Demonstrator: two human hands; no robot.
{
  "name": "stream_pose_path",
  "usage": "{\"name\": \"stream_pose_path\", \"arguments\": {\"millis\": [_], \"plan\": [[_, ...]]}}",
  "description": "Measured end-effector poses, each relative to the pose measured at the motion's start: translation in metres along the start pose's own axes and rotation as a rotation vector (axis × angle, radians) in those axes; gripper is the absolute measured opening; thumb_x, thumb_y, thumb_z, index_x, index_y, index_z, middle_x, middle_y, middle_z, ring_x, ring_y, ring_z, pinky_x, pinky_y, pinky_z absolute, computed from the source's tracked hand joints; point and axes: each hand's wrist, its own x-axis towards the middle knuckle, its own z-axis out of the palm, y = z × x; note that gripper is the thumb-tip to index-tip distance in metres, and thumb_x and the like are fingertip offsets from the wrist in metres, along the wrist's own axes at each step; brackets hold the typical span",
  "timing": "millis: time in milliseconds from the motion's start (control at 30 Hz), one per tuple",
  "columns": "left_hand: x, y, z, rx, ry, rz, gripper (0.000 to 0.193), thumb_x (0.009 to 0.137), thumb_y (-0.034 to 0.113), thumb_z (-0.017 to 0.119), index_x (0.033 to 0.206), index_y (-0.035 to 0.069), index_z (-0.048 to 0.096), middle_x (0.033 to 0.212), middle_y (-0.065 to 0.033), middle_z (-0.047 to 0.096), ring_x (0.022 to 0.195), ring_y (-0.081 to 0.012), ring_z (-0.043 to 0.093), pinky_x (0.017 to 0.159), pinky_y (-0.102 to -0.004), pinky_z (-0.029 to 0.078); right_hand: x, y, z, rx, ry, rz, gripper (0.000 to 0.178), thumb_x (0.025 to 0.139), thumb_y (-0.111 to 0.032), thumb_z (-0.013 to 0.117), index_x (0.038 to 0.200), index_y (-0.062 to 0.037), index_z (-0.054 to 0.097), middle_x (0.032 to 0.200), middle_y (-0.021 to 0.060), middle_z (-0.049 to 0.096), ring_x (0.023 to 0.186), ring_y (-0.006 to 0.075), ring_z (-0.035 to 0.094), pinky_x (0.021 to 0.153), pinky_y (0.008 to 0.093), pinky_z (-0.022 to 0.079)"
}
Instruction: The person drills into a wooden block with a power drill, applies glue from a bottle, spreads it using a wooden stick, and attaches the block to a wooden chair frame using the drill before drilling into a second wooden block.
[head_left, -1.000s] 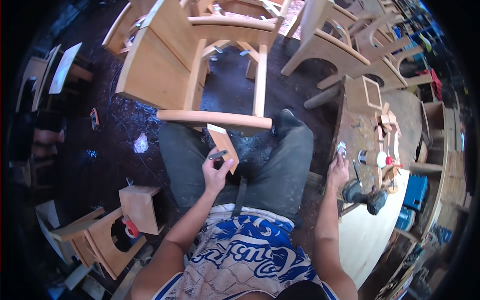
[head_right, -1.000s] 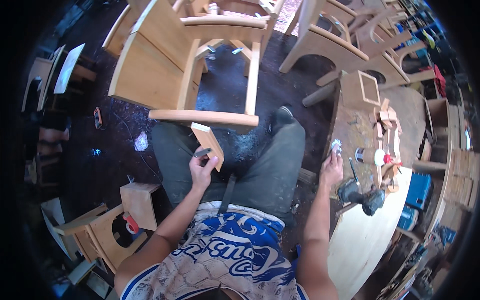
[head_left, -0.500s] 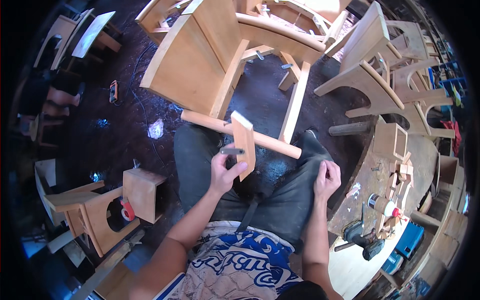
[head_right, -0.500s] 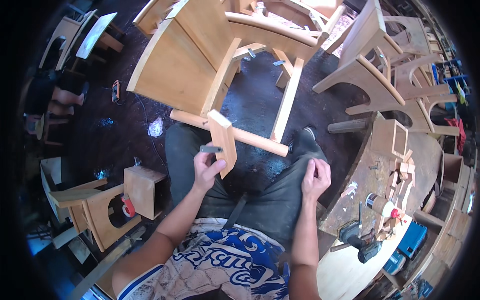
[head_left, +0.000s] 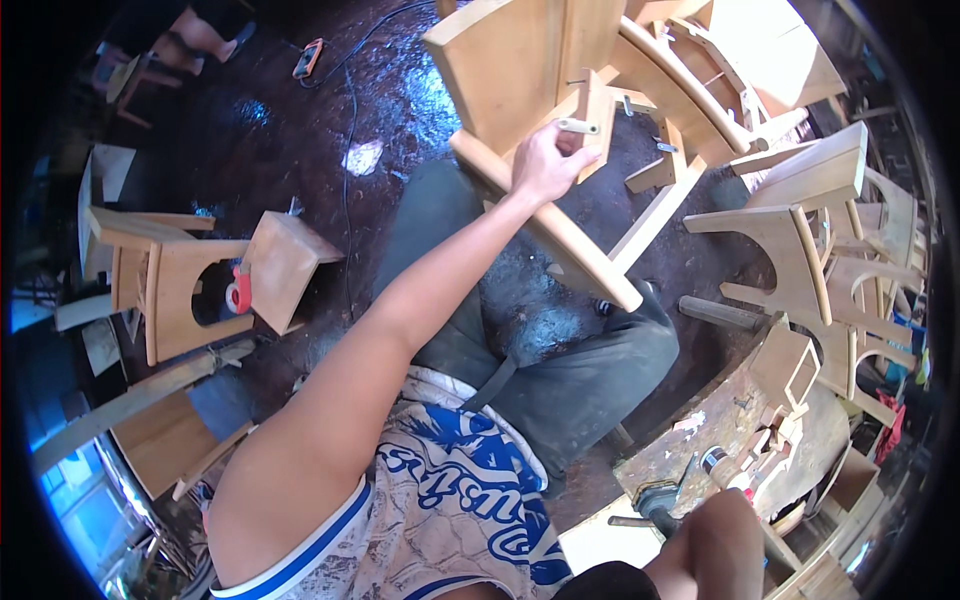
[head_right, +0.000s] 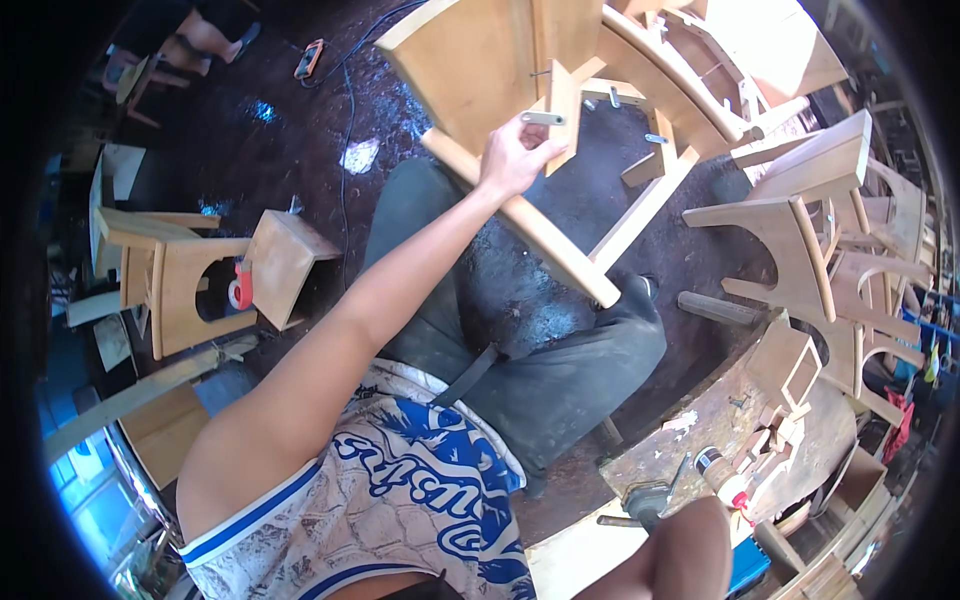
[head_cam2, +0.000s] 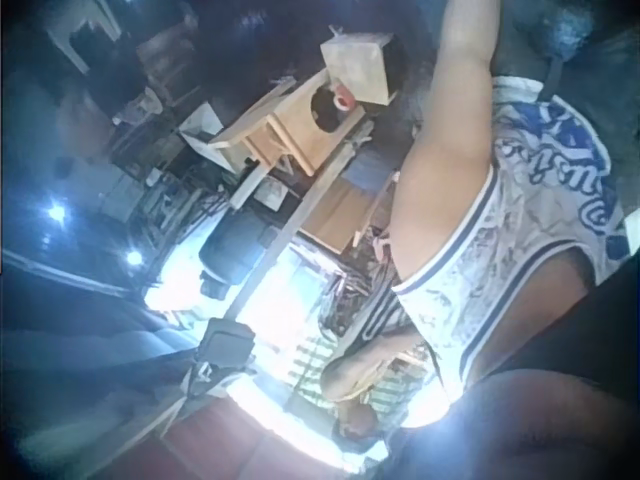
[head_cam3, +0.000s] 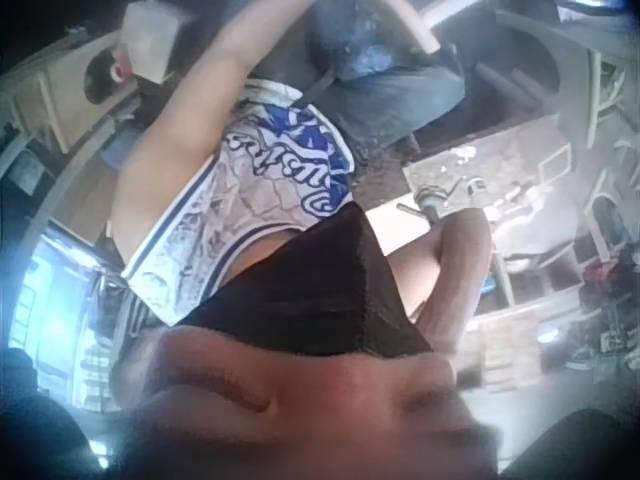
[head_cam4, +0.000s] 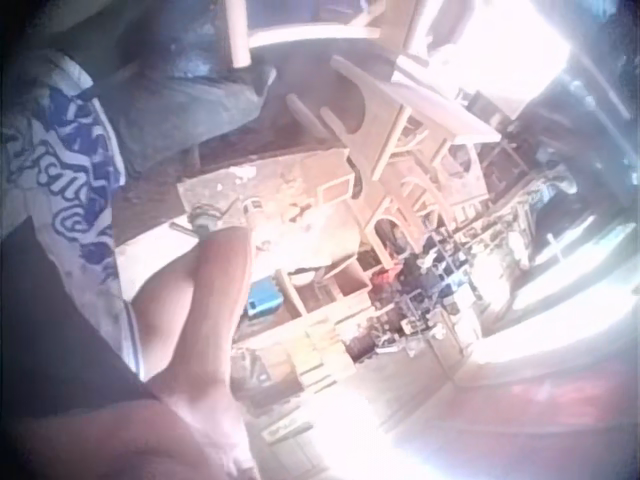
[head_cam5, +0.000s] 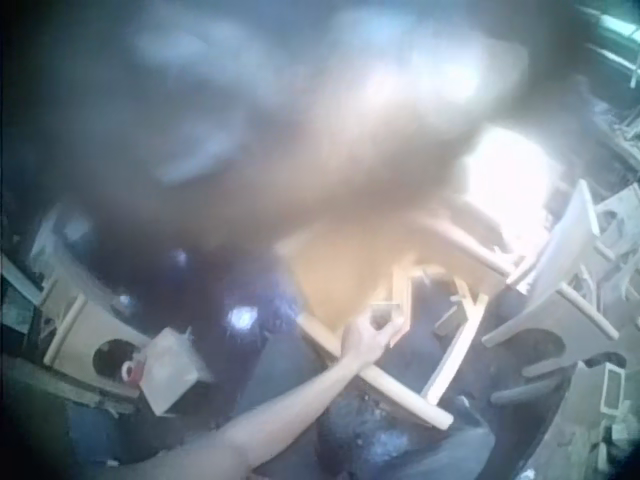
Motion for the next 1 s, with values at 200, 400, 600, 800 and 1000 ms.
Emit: {"name": "stream_pose_path", "arguments": {"millis": [200,400,600,800,1000], "plan": [[-0.004,0.016,0.0,0.154,-0.039,-0.065,0.051,0.076,0.045,0.082,0.112,0.01,0.073,0.093,-0.0088,0.077,0.086,-0.0239,0.075,0.08,-0.0379,0.057,-0.028,0.007,0.0,-0.031,-0.122,0.232,0.023,0.1,-0.031,0.057,0.11,-0.0102,0.06,0.114,0.0127,0.063,0.108,0.0308,0.059,0.097,0.0479,0.047],[-0.004,0.02,-0.003,0.182,-0.044,-0.078,0.049,0.076,0.045,0.081,0.111,0.012,0.072,0.095,-0.0085,0.077,0.09,-0.0279,0.073,0.082,-0.0417,0.056,-0.045,0.014,0.007,-0.071,-0.183,0.371,0.024,0.099,-0.03,0.058,0.111,-0.0093,0.061,0.113,0.0126,0.064,0.106,0.0299,0.06,0.095,0.0467,0.047],[-0.005,0.02,0.003,0.225,-0.027,-0.076,0.047,0.077,0.045,0.08,0.108,0.012,0.071,0.099,-0.0097,0.076,0.094,-0.0303,0.073,0.085,-0.0448,0.056,-0.046,0.012,0.01,-0.115,-0.213,0.438,0.024,0.099,-0.029,0.059,0.112,-0.0083,0.062,0.113,0.0126,0.065,0.105,0.0291,0.061,0.094,0.0454,0.048],[-0.004,0.018,0.0,0.234,-0.053,-0.077,0.048,0.076,0.046,0.08,0.109,0.012,0.071,0.1,-0.0099,0.075,0.098,-0.0297,0.072,0.087,-0.0445,0.056,-0.05,0.015,0.013,-0.133,-0.247,0.496,0.025,0.099,-0.028,0.06,0.113,-0.0074,0.063,0.113,0.0125,0.066,0.103,0.0283,0.062,0.092,0.0441,0.049],[-0.004,0.017,0.002,0.285,-0.064,-0.062,0.05,0.077,0.047,0.079,0.113,0.013,0.071,0.104,-0.0105,0.075,0.1,-0.0305,0.072,0.088,-0.045,0.055,-0.052,0.016,0.013,-0.152,-0.267,0.529,0.026,0.098,-0.027,0.061,0.113,-0.0065,0.064,0.112,0.0124,0.067,0.102,0.0274,0.063,0.09,0.0428,0.049]]}}
